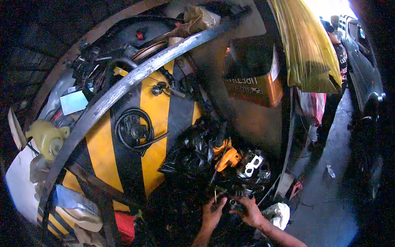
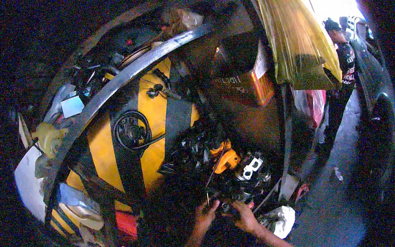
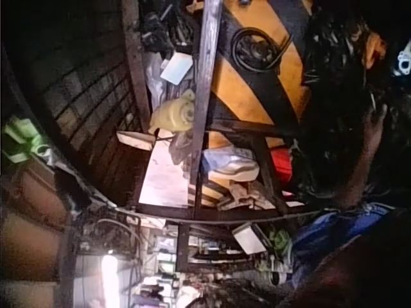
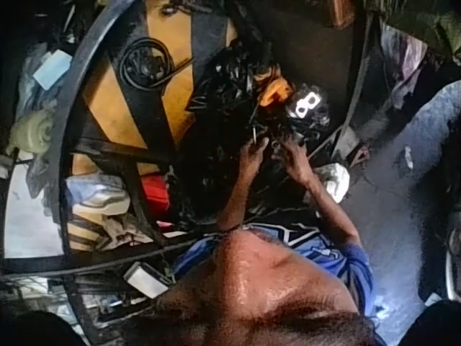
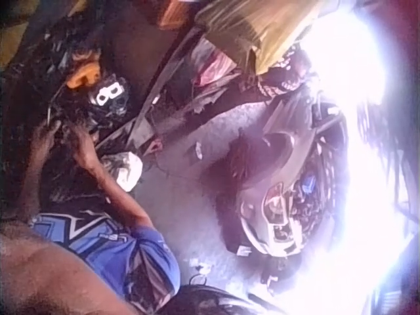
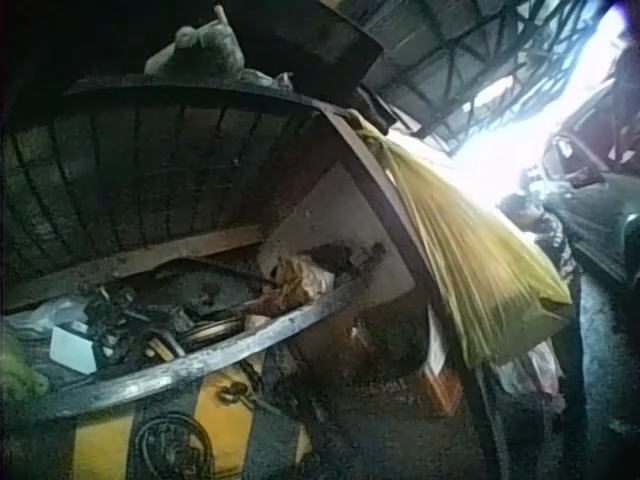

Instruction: The recorder is repairing or inspecting components of a vehicle engine in a garage setting.

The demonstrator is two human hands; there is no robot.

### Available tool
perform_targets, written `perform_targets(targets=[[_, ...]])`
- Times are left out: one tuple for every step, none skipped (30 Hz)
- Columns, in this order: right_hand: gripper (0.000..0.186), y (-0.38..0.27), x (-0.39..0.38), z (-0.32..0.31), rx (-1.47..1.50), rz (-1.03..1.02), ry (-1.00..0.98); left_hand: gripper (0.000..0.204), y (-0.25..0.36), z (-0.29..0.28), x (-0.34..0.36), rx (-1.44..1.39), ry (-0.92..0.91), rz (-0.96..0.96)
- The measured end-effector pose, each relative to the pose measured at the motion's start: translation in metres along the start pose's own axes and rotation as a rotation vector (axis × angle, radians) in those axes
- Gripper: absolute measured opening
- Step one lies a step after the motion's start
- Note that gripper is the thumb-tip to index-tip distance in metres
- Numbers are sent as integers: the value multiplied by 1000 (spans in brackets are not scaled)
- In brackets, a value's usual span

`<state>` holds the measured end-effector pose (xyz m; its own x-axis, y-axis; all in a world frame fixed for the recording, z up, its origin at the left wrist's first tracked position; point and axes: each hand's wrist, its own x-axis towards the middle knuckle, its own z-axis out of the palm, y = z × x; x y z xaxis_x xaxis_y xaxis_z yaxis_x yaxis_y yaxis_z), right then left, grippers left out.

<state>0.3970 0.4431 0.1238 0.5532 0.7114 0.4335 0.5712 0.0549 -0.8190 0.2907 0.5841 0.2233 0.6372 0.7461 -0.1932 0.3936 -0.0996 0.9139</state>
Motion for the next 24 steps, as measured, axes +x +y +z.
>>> perform_targets(targets=[[58, 1, -3, 0, 2, -4, -6, 40, -1, 3, -2, -3, 7, -2], [57, 1, -5, -1, 32, 16, -6, 40, -1, 5, -5, -8, 2, 0], [55, 0, -6, -3, 60, 38, -6, 40, 0, 8, -8, -14, -4, 1], [55, 1, -8, -6, 60, 35, -10, 40, 0, 12, -11, -17, 1, 1], [57, 3, -10, -9, 99, 20, -33, 41, -1, 15, -14, -45, -11, 47], [60, 3, -10, -11, 140, 4, -56, 41, -2, 18, -16, -72, -21, 94], [60, 0, -11, -14, 141, 0, -60, 41, -4, 21, -18, -74, -15, 94], [57, -6, -12, -18, 104, 27, -63, 42, -5, 24, -20, -45, -8, 74], [54, -9, -13, -22, 66, 52, -65, 43, -7, 28, -23, -18, -1, 54], [54, -8, -15, -24, 67, 48, -69, 43, -14, 31, -23, -19, 4, 54], [55, -5, -19, -24, -23, 32, -86, 43, -24, 34, -23, -13, 14, 21], [57, -2, -24, -25, -113, 20, -100, 43, -26, 37, -23, -5, 20, -13], [57, -1, -26, -25, -114, 20, -101, 43, -28, 38, -23, -6, 21, -14], [59, -1, -28, -26, -118, 50, -99, 42, -29, 39, -24, 43, -13, -121], [60, -1, -30, -27, -123, 80, -97, 42, -28, 41, -25, 91, -46, -229], [60, -2, -31, -28, -123, 80, -99, 42, -29, 43, -28, 90, -46, -230], [62, -4, -31, -30, 37, 165, -91, 40, -31, 46, -32, 111, -62, -202], [64, -7, -31, -31, 199, 248, -83, 39, -28, 48, -37, 133, -76, -174], [64, -11, -30, -34, 200, 249, -84, 39, -25, 51, -42, 133, -75, -176], [66, -16, -29, -38, 204, 265, -71, 36, -21, 55, -49, 117, -83, -76], [68, -19, -29, -41, 207, 278, -58, 33, -17, 59, -53, 100, -88, 25], [68, -15, -33, -39, 208, 278, -59, 33, -20, 62, -55, 99, -87, 25], [69, -6, -40, -35, 12, 221, -53, 30, -26, 65, -57, 56, -121, 110], [71, -2, -43, -33, -181, 161, -47, 28, -29, 67, -59, 12, -153, 195]])
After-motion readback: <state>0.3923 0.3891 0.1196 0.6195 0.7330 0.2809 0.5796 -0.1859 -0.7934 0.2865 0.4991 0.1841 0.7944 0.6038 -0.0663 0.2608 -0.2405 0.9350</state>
